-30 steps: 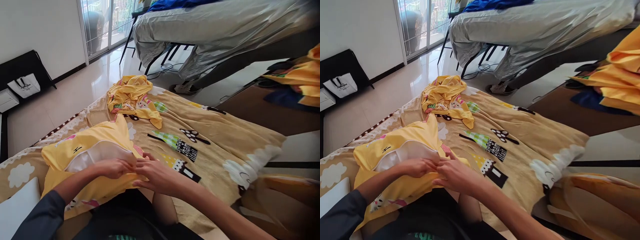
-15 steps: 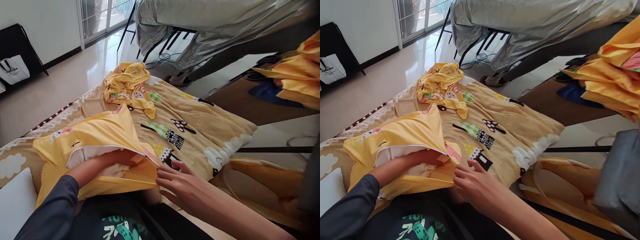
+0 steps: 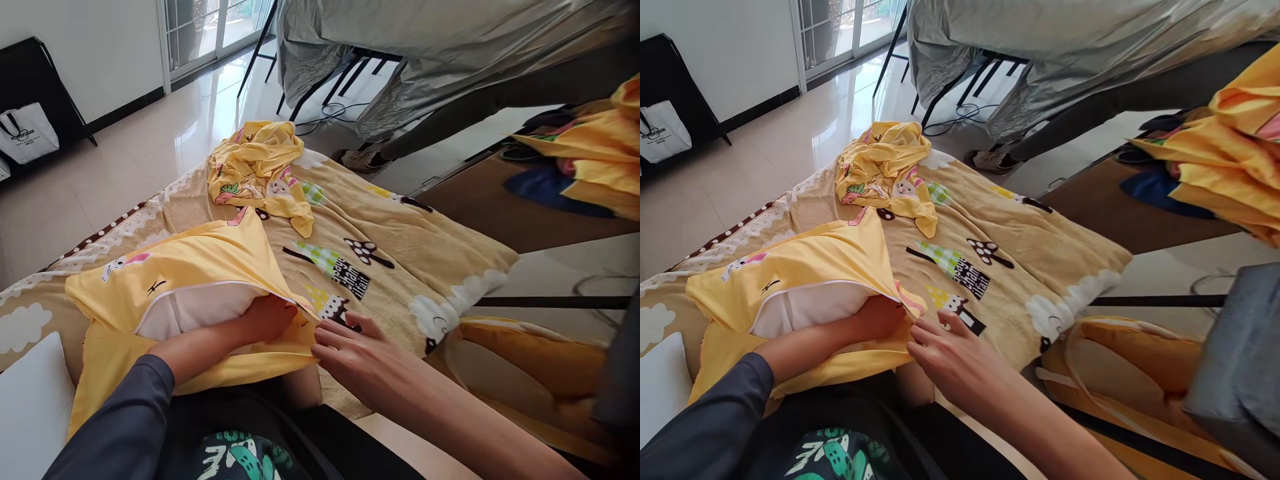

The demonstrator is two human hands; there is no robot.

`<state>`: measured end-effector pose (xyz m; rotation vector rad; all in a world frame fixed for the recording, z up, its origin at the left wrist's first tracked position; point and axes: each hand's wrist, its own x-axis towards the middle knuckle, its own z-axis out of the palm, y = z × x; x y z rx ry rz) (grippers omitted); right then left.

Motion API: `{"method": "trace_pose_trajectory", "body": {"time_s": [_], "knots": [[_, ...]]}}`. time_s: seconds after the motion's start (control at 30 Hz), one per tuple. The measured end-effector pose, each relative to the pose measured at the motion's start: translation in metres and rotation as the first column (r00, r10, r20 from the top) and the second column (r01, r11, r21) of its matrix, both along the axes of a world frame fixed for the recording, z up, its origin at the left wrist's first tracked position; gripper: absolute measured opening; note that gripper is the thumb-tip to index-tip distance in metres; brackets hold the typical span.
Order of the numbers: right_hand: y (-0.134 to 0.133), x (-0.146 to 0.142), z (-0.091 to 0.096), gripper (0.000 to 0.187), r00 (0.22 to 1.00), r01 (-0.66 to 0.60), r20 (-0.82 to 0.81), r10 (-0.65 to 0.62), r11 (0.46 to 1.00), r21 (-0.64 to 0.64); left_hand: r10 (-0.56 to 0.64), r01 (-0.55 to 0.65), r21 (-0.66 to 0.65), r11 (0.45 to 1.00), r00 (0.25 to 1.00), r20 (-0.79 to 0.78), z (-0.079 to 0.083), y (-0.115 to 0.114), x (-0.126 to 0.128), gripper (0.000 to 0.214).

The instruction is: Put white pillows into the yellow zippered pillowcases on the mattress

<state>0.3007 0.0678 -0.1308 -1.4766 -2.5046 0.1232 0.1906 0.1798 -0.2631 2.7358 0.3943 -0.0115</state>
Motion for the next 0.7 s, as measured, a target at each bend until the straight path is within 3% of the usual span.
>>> {"method": "trace_pose_trajectory", "body": {"time_s": [0.23,0.37,0.53,0.7], "knots": [[-0.003,0.006,0.001,0.033,1.0,0.002,-0.003,-0.003,1.0,-0.018,0.04,0.028,-0.249,0.968,0.964,0.264,0.002,0.014,-0.056,0.02],[-0.001,0.005,0.0,0.032,0.999,0.007,-0.049,-0.007,1.0,-0.001,0.074,0.079,-0.354,0.932,0.914,0.399,0.003,0.014,-0.069,0.031],[-0.004,0.001,0.007,0.032,0.998,0.003,-0.068,-0.004,1.0,-0.018,0.033,0.098,-0.297,0.95,0.913,0.406,0.004,0.01,-0.068,0.031],[-0.005,0.001,0.011,0.032,0.998,0.007,-0.057,-0.012,0.997,-0.075,-0.271,0.302,-0.067,0.951,0.918,0.29,0.009,0.006,-0.072,0.034]]}}
